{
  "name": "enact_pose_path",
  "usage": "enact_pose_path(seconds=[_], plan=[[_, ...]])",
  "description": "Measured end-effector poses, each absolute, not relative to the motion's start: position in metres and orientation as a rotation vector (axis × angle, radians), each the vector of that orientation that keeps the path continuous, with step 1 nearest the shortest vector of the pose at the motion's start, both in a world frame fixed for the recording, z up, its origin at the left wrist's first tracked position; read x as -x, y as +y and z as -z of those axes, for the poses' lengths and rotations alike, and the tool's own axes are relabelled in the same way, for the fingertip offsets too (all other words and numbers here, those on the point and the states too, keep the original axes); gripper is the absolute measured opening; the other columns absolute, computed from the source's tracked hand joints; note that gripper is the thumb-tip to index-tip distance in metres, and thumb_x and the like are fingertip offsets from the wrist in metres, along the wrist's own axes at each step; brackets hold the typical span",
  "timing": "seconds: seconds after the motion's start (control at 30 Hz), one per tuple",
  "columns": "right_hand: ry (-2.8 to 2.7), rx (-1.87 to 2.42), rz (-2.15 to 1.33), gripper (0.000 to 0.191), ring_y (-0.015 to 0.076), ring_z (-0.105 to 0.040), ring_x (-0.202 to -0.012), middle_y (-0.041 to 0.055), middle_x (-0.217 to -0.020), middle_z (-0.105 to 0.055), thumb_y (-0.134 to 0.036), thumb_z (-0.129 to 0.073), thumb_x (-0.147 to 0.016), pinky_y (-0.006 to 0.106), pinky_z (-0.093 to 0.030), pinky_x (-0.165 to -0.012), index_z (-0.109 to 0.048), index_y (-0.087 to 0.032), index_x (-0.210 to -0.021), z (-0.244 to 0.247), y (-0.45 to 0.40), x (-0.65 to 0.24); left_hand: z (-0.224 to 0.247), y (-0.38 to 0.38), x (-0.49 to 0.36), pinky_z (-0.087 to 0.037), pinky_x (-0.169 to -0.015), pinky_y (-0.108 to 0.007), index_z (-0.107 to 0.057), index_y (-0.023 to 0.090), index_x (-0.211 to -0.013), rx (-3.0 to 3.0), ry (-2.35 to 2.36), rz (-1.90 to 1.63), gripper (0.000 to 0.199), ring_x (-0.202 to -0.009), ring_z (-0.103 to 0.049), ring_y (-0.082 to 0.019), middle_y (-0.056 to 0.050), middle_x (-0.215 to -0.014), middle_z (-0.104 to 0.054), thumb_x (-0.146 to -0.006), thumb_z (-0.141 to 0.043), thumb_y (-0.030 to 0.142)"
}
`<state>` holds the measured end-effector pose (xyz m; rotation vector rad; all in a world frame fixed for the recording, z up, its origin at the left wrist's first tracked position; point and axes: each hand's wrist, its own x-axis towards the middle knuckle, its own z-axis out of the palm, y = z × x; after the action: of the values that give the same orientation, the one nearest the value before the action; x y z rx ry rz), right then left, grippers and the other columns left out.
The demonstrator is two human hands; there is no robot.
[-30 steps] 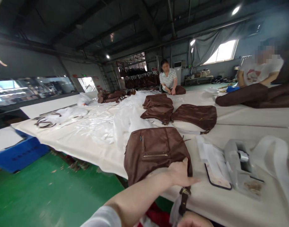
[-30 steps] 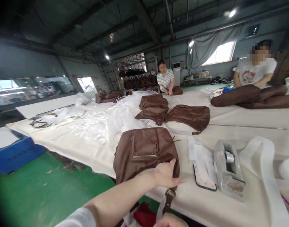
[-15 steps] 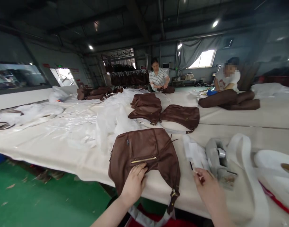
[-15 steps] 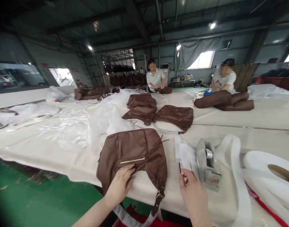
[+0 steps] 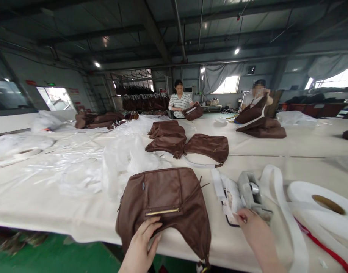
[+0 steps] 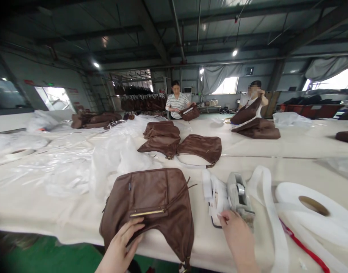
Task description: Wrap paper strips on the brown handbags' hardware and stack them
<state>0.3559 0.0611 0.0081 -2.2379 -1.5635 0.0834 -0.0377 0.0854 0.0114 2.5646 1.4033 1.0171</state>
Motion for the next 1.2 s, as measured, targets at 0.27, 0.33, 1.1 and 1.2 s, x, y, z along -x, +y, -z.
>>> enact_pose_path(seconds=[0.27, 0.33, 1.1, 1.2], plan=[[-1.380, 2.156, 0.061, 0.031, 0.0243, -0.063, -0.071, 0.0080, -0.099, -0.068, -0.042, -0.043, -0.084, 0.035, -0.044, -0.061, -0.067, -0.024, -0.092, -0.021, 0.057, -0.365, -0.025, 0.064, 0.026, -0.056, -0.092, -0.035, -0.064, 0.025, -0.107, -2.477, 1.375, -1.073, 0.023, -0.108, -0.065, -0.022, -0.008, -0.118, -0.066, -0.086, -0.056, 0.024], [-1.367, 2.173, 0.057, 0.030, 0.0230, -0.062, -0.067, 0.0084, -0.099, -0.067, -0.040, -0.043, -0.082, 0.035, -0.043, -0.060, -0.067, -0.023, -0.089, -0.021, 0.057, -0.367, -0.025, 0.063, 0.023, -0.056, -0.092, -0.034, -0.065, 0.025, -0.105, -2.442, 1.361, -1.075, 0.021, -0.107, -0.065, -0.021, -0.008, -0.118, -0.066, -0.086, -0.055, 0.023], [-0.839, 1.661, -0.733, 0.037, 0.0239, -0.069, -0.077, 0.0111, -0.122, -0.063, -0.045, -0.068, -0.063, 0.034, -0.054, -0.066, -0.038, -0.024, -0.063, 0.010, 0.071, -0.356, -0.018, 0.042, 0.011, -0.053, -0.094, -0.040, -0.066, 0.020, -0.095, -2.116, 1.277, -0.999, 0.018, -0.103, -0.064, -0.021, -0.011, -0.111, -0.067, -0.089, -0.049, 0.021], [-0.853, 1.603, -0.717, 0.034, 0.0281, -0.066, -0.097, 0.0092, -0.103, -0.070, -0.045, -0.071, -0.063, 0.035, -0.052, -0.080, -0.043, -0.024, -0.064, 0.015, 0.074, -0.358, -0.018, 0.040, 0.009, -0.052, -0.093, -0.039, -0.066, 0.020, -0.096, -2.111, 1.261, -1.009, 0.019, -0.103, -0.064, -0.021, -0.011, -0.111, -0.067, -0.089, -0.048, 0.020]])
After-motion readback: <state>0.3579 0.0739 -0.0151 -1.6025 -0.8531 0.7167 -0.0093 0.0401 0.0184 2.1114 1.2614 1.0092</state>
